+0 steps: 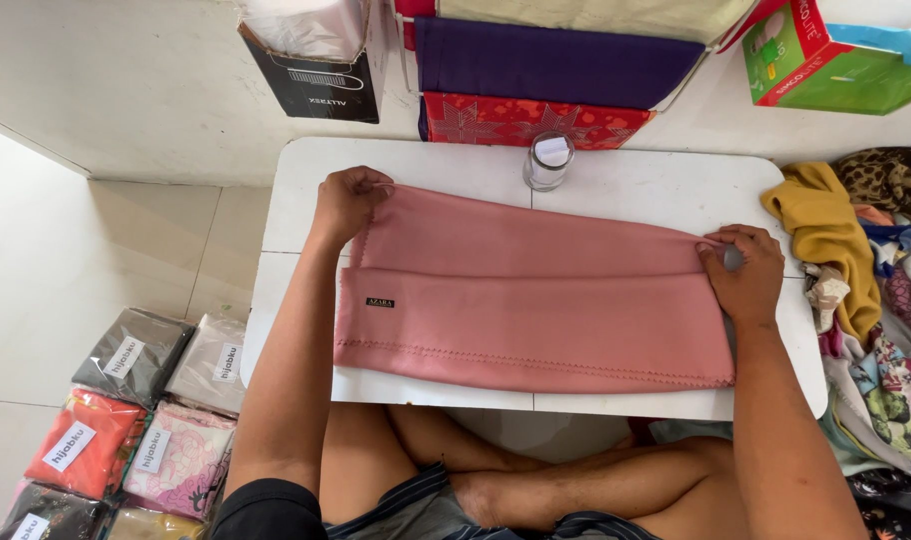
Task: Folding a hijab and cleaning it with a lint roller on a small table
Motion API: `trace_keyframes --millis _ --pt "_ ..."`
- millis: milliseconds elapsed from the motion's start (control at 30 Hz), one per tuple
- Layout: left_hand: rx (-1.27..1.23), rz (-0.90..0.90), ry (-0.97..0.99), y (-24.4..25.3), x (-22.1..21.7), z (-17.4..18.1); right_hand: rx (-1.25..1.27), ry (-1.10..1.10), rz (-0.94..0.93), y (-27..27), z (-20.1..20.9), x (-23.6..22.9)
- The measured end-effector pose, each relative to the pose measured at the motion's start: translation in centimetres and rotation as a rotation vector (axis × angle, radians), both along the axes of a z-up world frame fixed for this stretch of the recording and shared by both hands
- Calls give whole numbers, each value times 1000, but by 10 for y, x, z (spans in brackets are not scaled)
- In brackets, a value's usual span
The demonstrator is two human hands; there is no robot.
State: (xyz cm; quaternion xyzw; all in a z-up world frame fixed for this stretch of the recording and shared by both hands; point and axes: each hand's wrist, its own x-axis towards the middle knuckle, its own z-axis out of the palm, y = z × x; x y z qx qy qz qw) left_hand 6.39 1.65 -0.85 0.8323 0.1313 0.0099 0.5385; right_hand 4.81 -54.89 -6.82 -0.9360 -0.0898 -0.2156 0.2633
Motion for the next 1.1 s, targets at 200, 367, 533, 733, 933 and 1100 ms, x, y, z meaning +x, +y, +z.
trace_keyframes --millis 200,367,533,733,933,1100 --pt "8 -22 -27 8 15 -8 9 -13 18 2 3 0" --pt "-109 -39 -93 7 17 -6 19 -17 21 2 3 -1" --pt "-206 1 7 9 13 2 29 4 22 2 4 -1" --pt "-5 57 -33 10 14 -8 12 2 5 3 4 -2" --pt "191 15 -183 3 15 -16 118 6 8 -7 -1 1" --pt "358 -99 -214 11 15 -35 385 136 -108 -26 -25 12"
